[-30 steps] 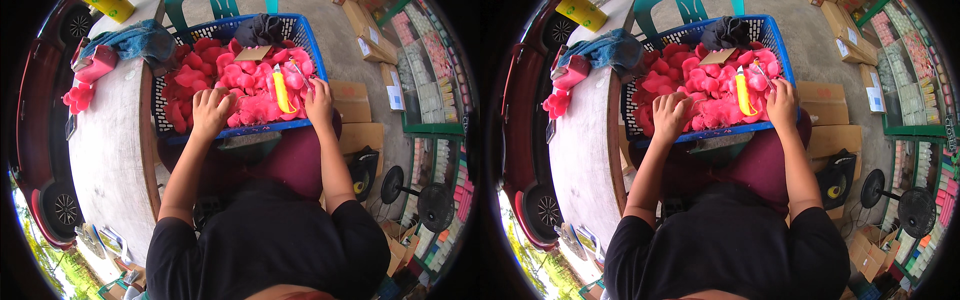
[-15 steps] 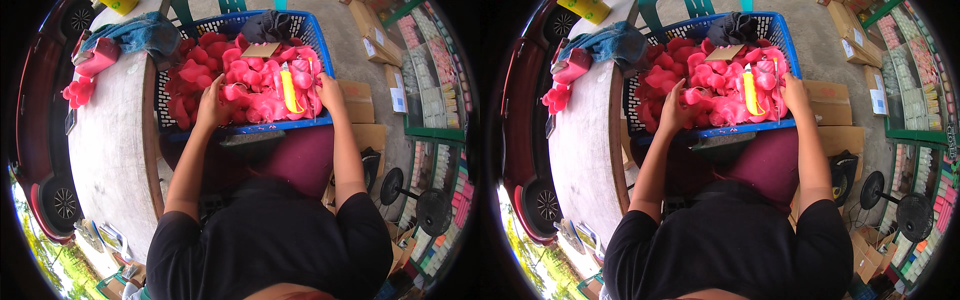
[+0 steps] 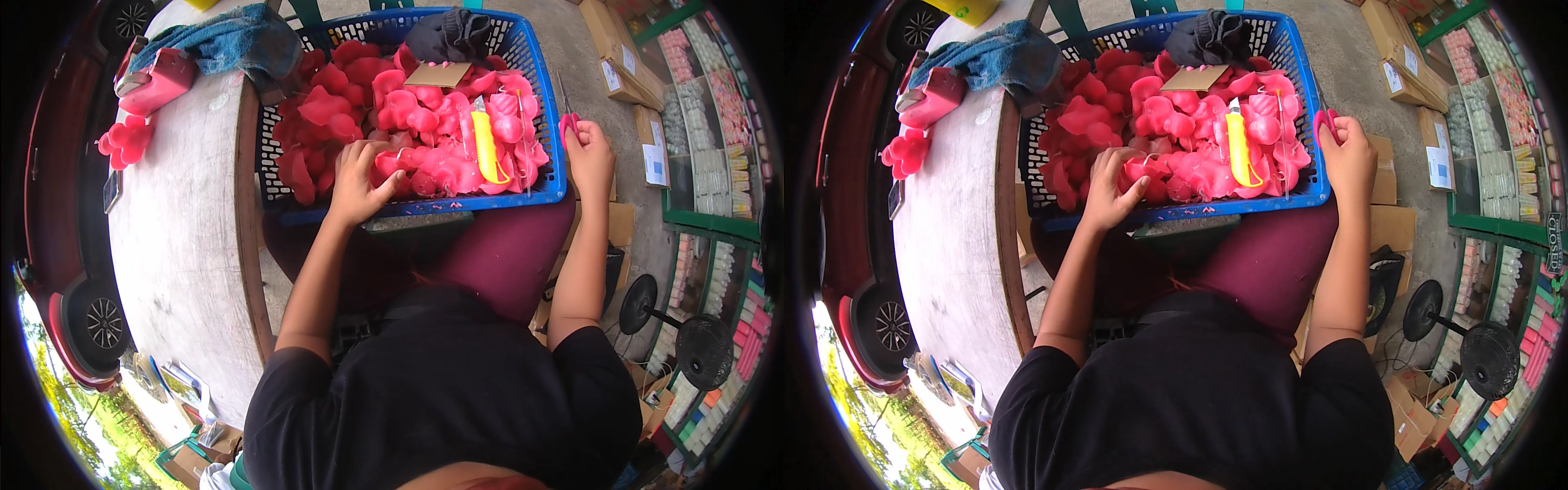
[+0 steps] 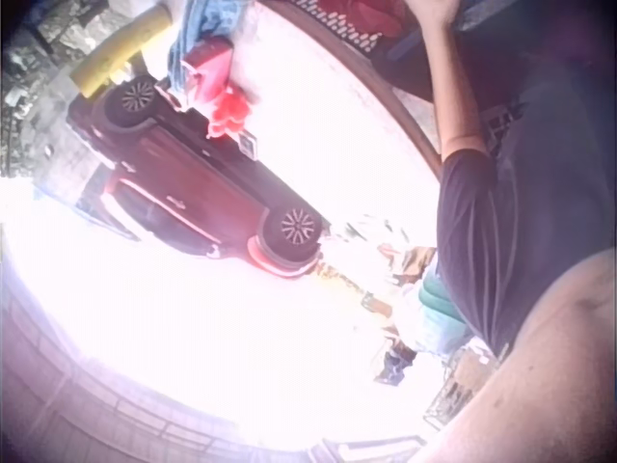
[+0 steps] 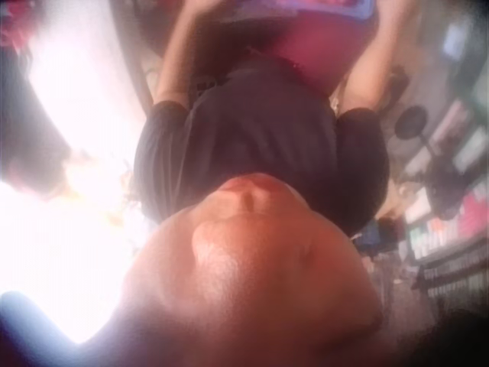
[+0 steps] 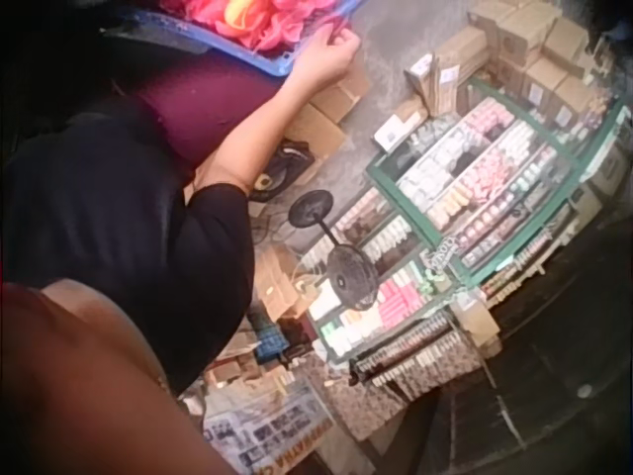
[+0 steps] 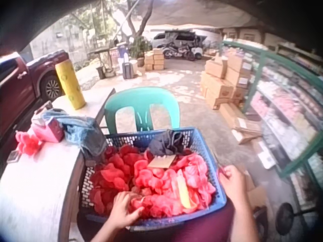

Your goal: The person trims the edges of pink flower-shaped candles using a small orange blade, then uses a thin white stick to adjust the wick. Finished candles are placed on a nearby table.

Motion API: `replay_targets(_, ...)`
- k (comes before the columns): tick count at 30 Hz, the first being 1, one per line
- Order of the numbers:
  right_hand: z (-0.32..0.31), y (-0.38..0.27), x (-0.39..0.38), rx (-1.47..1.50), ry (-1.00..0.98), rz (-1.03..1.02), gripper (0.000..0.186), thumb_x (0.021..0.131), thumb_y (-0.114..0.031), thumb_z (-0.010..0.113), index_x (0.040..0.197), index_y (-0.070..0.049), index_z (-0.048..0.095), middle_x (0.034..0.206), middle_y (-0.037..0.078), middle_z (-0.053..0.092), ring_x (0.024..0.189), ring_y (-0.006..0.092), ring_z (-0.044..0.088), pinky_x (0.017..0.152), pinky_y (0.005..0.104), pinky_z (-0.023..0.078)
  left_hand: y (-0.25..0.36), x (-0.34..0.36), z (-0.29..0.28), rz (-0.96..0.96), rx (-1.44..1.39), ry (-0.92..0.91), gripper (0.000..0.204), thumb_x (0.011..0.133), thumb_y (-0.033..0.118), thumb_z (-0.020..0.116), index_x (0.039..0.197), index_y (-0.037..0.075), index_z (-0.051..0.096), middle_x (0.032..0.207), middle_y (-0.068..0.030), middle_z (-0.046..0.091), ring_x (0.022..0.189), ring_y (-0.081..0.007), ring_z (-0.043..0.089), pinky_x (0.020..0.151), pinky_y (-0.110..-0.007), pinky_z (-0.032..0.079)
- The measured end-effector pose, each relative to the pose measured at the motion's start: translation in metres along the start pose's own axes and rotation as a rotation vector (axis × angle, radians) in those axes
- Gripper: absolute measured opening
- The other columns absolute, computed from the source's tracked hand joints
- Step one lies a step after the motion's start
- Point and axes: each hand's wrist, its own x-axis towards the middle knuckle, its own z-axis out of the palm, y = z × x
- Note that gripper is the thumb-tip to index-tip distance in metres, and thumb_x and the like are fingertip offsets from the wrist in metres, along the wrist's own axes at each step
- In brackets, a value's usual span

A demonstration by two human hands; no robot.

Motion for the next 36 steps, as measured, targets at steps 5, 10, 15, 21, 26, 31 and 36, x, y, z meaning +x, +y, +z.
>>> replay_targets(5,0.027,-0.049,-0.075,1.141,-0.945,0.306,0.025,0.094,-0.03,0.056,0.088,-0.007,0.053,0.063,0.001,0.054,0.043,0.0026,0.038,0.039,0.0168,0.028,0.007,0.003,0.015,0.014,0.109,0.048,0.021,0.077,0.022,0.069,0.093,0.011,0.063,0.103,-0.0052,0.058,0.105,-0.0268,0.053,0.101,-0.046,0.033)
replay_targets(10,0.062,-0.05,-0.104,1.372,-1.302,0.659,0.036,0.096,-0.041,0.046,0.094,-0.006,0.055,0.062,0.003,0.051,0.043,0.0079,0.04,0.039,0.0196,0.03,0.012,0.005,0.02,-0.018,0.045,0.067,0.017,0.077,0.019,0.069,0.09,0.011,0.062,0.1,-0.0017,0.06,0.103,-0.0228,0.056,0.105,-0.051,0.029)
replay_targets(15,0.068,-0.056,-0.113,1.328,-1.383,0.752,0.038,0.095,-0.046,0.044,0.096,-0.01,0.057,0.063,0.001,0.052,0.042,0.0076,0.04,0.039,0.0198,0.029,0.006,0.004,0.024,-0.055,-0.081,0.12,0.011,0.081,0.013,0.067,0.09,0.011,0.061,0.099,-0.0017,0.062,0.101,-0.0208,0.059,0.106,-0.049,0.026)
replay_targets(21,0.079,-0.062,-0.114,1.397,-1.378,0.786,0.039,0.096,-0.047,0.044,0.095,-0.011,0.057,0.063,0.0,0.052,0.042,0.0072,0.04,0.039,0.0191,0.029,0.005,0.001,0.027,-0.046,-0.09,0.155,0.01,0.083,0.013,0.067,0.091,0.01,0.062,0.099,-0.0018,0.063,0.1,-0.0203,0.059,0.106,-0.049,0.025)
replay_targets(26,0.084,-0.071,-0.114,1.434,-1.334,0.791,0.039,0.095,-0.047,0.047,0.091,-0.009,0.055,0.062,0.0,0.05,0.04,0.005,0.034,0.037,0.0174,0.026,0.005,0.0,0.023,-0.045,-0.131,0.113,0.016,0.079,0.017,0.072,0.092,0.012,0.063,0.099,-0.002,0.063,0.101,-0.0204,0.059,0.105,-0.05,0.025)
replay_targets(31,0.085,-0.073,-0.113,1.422,-1.3,0.772,0.038,0.095,-0.045,0.049,0.087,-0.008,0.053,0.06,0.0,0.048,0.038,0.0031,0.029,0.035,0.0167,0.023,0.008,0.003,0.024,-0.09,-0.104,0.101,0.019,0.076,0.018,0.074,0.091,0.012,0.065,0.099,-0.0023,0.061,0.102,-0.0203,0.058,0.104,-0.049,0.027)
replay_targets(36,0.083,-0.078,-0.116,1.364,-1.202,0.711,0.034,0.095,-0.042,0.051,0.087,-0.009,0.052,0.06,-0.001,0.048,0.038,0.0019,0.028,0.035,0.0163,0.021,0.009,0.003,0.027,-0.096,-0.081,0.139,0.017,0.075,0.018,0.073,0.089,0.011,0.065,0.101,-0.0042,0.059,0.104,-0.021,0.056,0.103,-0.047,0.028)
